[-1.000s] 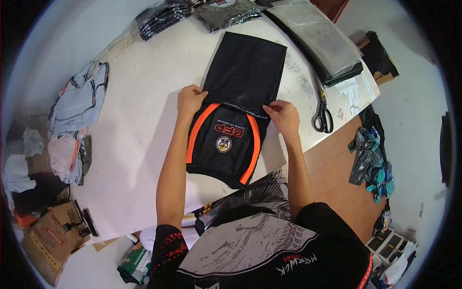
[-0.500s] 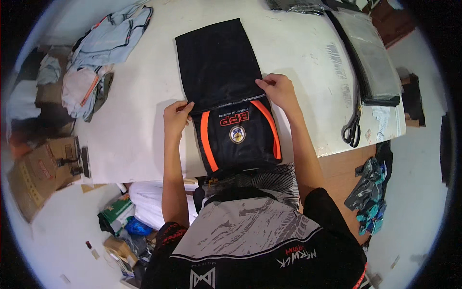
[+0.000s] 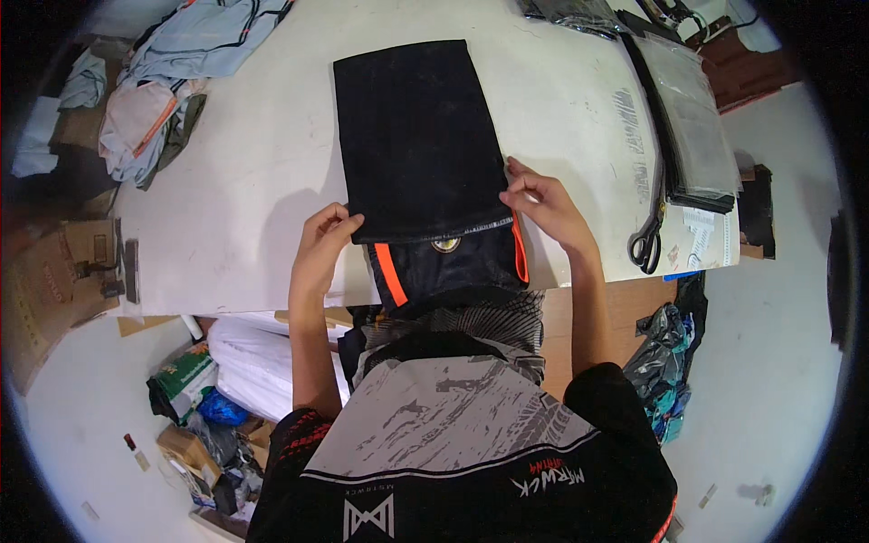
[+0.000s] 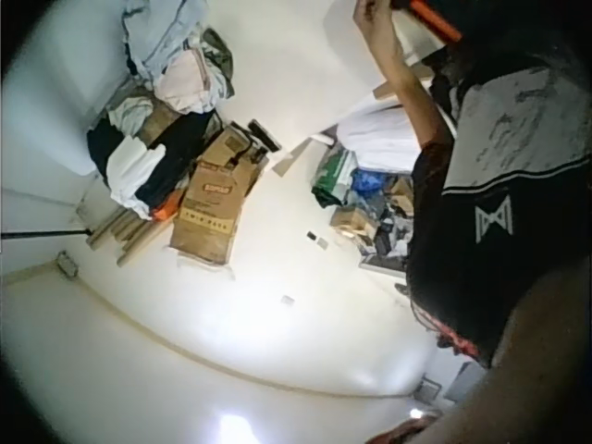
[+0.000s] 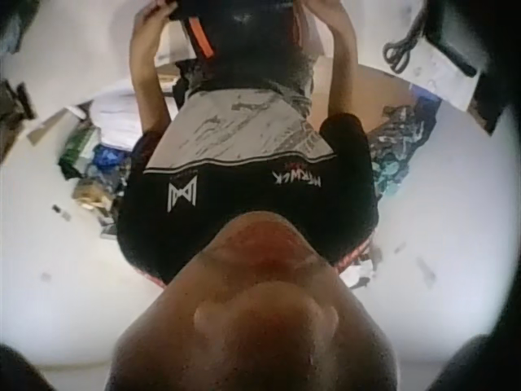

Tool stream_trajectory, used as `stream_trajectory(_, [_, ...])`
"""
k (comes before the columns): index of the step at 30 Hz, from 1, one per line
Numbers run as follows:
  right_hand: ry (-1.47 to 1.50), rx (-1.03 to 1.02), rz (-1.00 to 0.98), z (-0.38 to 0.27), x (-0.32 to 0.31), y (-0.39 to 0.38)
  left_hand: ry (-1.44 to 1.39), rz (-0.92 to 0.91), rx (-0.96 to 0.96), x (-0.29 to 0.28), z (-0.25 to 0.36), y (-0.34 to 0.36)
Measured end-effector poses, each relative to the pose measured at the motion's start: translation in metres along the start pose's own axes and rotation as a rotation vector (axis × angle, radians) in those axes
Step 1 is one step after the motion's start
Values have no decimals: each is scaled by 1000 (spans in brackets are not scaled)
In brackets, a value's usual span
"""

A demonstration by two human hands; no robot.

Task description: Fold a black and orange vest and place it into a plastic bag.

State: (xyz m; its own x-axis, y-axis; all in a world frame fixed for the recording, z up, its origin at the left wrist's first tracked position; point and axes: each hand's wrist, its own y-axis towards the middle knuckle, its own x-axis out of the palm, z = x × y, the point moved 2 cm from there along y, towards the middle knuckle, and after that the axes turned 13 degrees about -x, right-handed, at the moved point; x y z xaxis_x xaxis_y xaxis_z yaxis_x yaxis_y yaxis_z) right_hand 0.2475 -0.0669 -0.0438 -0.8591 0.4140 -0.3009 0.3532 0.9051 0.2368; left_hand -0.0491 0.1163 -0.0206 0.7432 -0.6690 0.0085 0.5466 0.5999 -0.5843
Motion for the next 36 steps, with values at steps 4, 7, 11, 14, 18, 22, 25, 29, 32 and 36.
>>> stream_trajectory(4, [-253, -49, 118, -24, 4, -19, 123, 146, 162, 17, -10, -13])
stream_trajectory(7, [-164, 254, 193, -32, 13, -25, 32, 256, 156, 32, -9, -24])
stream_trajectory(11, [-324, 235, 165, -37, 17, -21, 113, 290, 22, 26, -16, -18])
stream_trajectory(14, [-400, 191, 133, -44, 23, -17, 157, 295, 19, 20, -27, -15])
stream_trajectory(18, [-420, 196, 114, -30, 25, -22, 45, 285, 35, 31, -18, -21])
stream_trajectory(22, [-312, 290, 82, -28, 17, -16, 130, 331, 13, 29, -17, -25])
stream_trajectory(25, [49, 552, 64, -36, 8, -18, 151, 283, 39, 19, -31, -19])
stream_trajectory(29, [293, 720, 179, -46, 7, -20, 133, 342, 12, 24, -21, -28])
stream_trajectory(32, [345, 762, 292, -49, 6, -27, 159, 306, 49, 23, -24, -27])
stream_trajectory(36, [528, 658, 298, -54, 8, -32, 217, 306, 54, 26, -18, -39])
